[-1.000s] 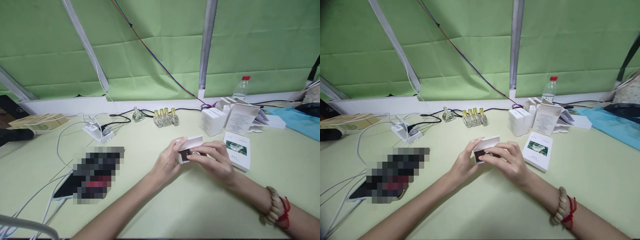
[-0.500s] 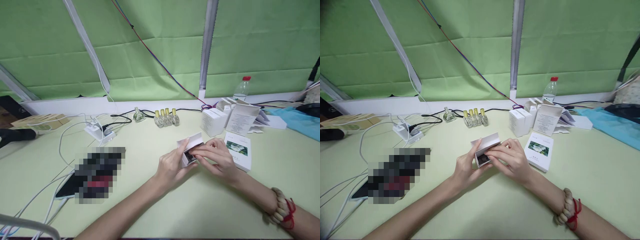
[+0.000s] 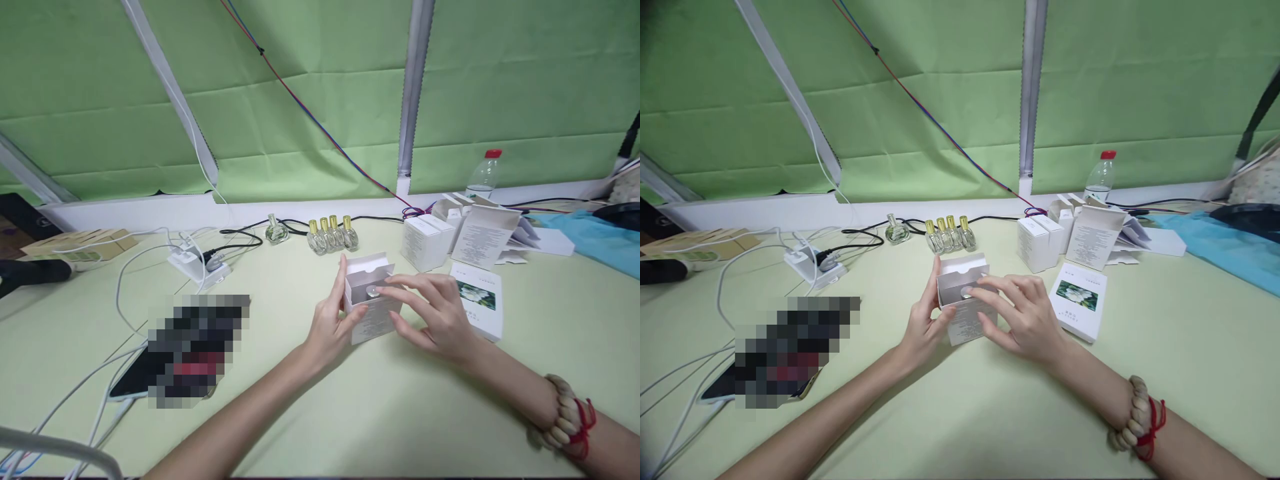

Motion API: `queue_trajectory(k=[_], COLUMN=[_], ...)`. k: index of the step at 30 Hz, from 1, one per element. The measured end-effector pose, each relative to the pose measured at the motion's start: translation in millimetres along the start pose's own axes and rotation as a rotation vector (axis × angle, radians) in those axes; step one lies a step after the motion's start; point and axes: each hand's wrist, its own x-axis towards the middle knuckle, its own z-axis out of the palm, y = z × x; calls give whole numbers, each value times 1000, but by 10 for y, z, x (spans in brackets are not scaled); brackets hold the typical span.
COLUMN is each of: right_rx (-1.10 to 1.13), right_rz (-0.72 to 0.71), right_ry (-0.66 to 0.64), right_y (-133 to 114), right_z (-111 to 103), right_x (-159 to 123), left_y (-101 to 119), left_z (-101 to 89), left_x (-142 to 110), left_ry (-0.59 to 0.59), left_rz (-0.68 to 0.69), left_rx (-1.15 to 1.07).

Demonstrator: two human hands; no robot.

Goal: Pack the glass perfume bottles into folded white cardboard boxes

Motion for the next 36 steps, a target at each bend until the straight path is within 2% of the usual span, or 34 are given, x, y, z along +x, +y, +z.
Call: queue_trajectory(k=[3,7,11,16,18,26,32,36], right_rx=[6,111,203,203,202,277,324,346], right_rz=[68,163,196,169,177,276,318,321], right_ry=[35,-65,-93,-71,-74,-61,-53,-55], right_y=[63,143,140,75,57,26,-1,-1], right_z=[-2,37,78,77,67,41,17,11], right_x=[-10,-42,-68,-68,-62,-34,-6,-7], left_y=[-12,6,-15,-76,-75,24,44,43], left_z=[17,36,53,98,106,127,162,198], left_x=[-14,2,7,-26,-31,-32,-44,-60], left_ry=[56,147,155,170,155,143,147,198], left_rz=[40,104,148,392,418,128,58,40], left_rx=[-41,-79,-33,-18,-3,-157,-209,-224])
